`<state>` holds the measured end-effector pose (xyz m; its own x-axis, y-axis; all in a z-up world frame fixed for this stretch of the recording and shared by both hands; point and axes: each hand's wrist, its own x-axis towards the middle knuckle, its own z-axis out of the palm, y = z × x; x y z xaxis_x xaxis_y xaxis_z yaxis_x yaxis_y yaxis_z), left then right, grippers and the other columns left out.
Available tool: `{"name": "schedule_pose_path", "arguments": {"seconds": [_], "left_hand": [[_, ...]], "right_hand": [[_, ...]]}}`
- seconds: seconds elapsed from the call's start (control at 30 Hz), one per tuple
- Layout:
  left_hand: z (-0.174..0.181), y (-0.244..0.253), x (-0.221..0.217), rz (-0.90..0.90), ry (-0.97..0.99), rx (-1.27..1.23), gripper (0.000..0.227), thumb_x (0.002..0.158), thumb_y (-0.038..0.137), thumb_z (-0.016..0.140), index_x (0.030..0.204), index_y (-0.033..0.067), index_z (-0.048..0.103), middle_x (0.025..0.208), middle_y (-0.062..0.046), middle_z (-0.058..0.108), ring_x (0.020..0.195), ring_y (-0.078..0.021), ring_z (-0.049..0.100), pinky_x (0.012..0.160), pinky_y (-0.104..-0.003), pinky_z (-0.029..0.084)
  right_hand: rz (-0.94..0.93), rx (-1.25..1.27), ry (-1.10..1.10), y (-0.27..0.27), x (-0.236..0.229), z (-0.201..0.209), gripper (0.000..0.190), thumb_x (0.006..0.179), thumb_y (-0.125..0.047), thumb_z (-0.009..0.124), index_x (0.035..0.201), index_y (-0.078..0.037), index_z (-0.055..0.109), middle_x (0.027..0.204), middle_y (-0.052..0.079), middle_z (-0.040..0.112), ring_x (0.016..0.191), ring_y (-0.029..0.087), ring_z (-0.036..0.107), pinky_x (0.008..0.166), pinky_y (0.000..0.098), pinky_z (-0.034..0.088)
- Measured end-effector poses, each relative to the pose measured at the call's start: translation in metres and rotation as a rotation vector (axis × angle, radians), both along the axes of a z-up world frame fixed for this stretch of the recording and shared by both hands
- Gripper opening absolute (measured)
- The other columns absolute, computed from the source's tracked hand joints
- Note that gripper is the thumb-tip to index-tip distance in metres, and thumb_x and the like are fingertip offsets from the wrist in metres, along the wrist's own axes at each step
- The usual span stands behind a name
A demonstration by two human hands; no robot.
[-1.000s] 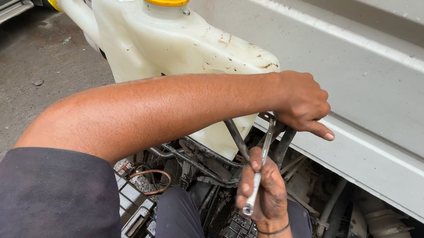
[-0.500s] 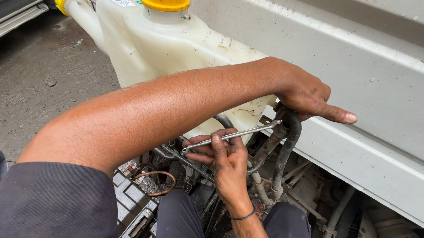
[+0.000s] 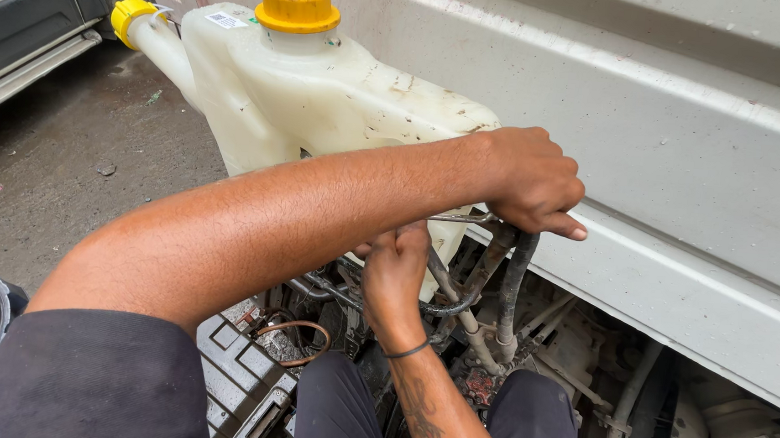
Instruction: The person secures several hoses and a white plastic tank near an engine using a wrench and a screwdriver.
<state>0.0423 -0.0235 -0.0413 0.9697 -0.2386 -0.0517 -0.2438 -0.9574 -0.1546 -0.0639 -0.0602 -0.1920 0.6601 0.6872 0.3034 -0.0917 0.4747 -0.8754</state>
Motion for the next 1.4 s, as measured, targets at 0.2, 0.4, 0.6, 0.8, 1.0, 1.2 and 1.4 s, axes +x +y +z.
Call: {"name": "schedule_pose_path", "arguments": {"seconds": [0.2,0.4,0.6,0.8,1.0,1.2,1.4], "left_hand": [[-0.002,-0.003,-0.009,-0.071,-0.102,0.159,0.062,0.105,0.056,0.039,0.068,0.0137,0.065,0.064,-0.005,0.065,0.066,-0.0255,0.069,0.074,-0.048,0.054],[-0.005,-0.003,-0.005,-0.089,-0.118,0.181,0.064,0.107,0.053,0.037,0.066,0.0131,0.064,0.062,-0.006,0.064,0.065,-0.0256,0.069,0.073,-0.047,0.056],[-0.002,-0.001,-0.004,-0.077,-0.133,0.172,0.064,0.106,0.054,0.039,0.065,0.0125,0.064,0.061,-0.006,0.065,0.065,-0.0262,0.070,0.070,-0.047,0.056],[-0.007,-0.004,-0.008,-0.060,-0.154,0.153,0.063,0.104,0.057,0.043,0.065,0.0133,0.065,0.061,-0.006,0.065,0.065,-0.0266,0.070,0.068,-0.046,0.057],[-0.002,-0.005,-0.007,-0.014,-0.127,0.134,0.063,0.104,0.059,0.043,0.067,0.0135,0.065,0.064,-0.005,0.066,0.067,-0.0248,0.070,0.069,-0.044,0.058],[-0.001,-0.004,-0.004,0.045,-0.067,0.093,0.065,0.102,0.063,0.039,0.069,0.0132,0.065,0.067,-0.004,0.067,0.069,-0.0226,0.071,0.072,-0.044,0.058],[-0.007,-0.004,0.000,-0.034,-0.134,0.182,0.070,0.102,0.067,0.032,0.064,0.0140,0.058,0.062,-0.003,0.062,0.061,-0.0224,0.066,0.066,-0.044,0.057]], "right_hand": [[0.025,-0.030,0.147,0.009,0.001,0.001,0.015,0.092,0.004,0.047,0.100,-0.004,0.057,0.078,0.002,0.064,0.062,0.006,0.054,0.054,0.0231,0.045],[-0.143,-0.049,0.041,0.006,0.006,0.022,0.017,0.095,-0.002,0.059,0.079,0.004,0.059,0.068,0.003,0.056,0.060,0.008,0.048,0.048,0.0271,0.039],[0.079,-0.100,0.441,0.002,0.017,0.039,0.022,0.095,-0.013,0.056,0.077,-0.001,0.060,0.062,0.008,0.057,0.045,0.015,0.049,0.042,0.0321,0.037],[0.061,0.038,0.325,0.007,0.012,0.028,0.018,0.096,-0.003,0.063,0.081,0.004,0.054,0.068,0.007,0.054,0.052,0.012,0.045,0.046,0.0311,0.035],[-0.057,0.042,0.362,0.016,0.005,0.012,0.007,0.091,-0.001,0.061,0.084,0.000,0.060,0.079,0.003,0.062,0.072,0.009,0.057,0.060,0.0286,0.047],[-0.084,0.041,0.099,0.017,0.010,0.003,0.016,0.099,-0.005,0.061,0.085,0.002,0.059,0.082,0.002,0.057,0.077,0.008,0.048,0.064,0.0285,0.041],[-0.137,-0.047,0.104,0.017,0.003,0.008,0.010,0.098,-0.009,0.061,0.092,-0.001,0.061,0.084,0.004,0.063,0.077,0.009,0.055,0.063,0.0285,0.047]]}}
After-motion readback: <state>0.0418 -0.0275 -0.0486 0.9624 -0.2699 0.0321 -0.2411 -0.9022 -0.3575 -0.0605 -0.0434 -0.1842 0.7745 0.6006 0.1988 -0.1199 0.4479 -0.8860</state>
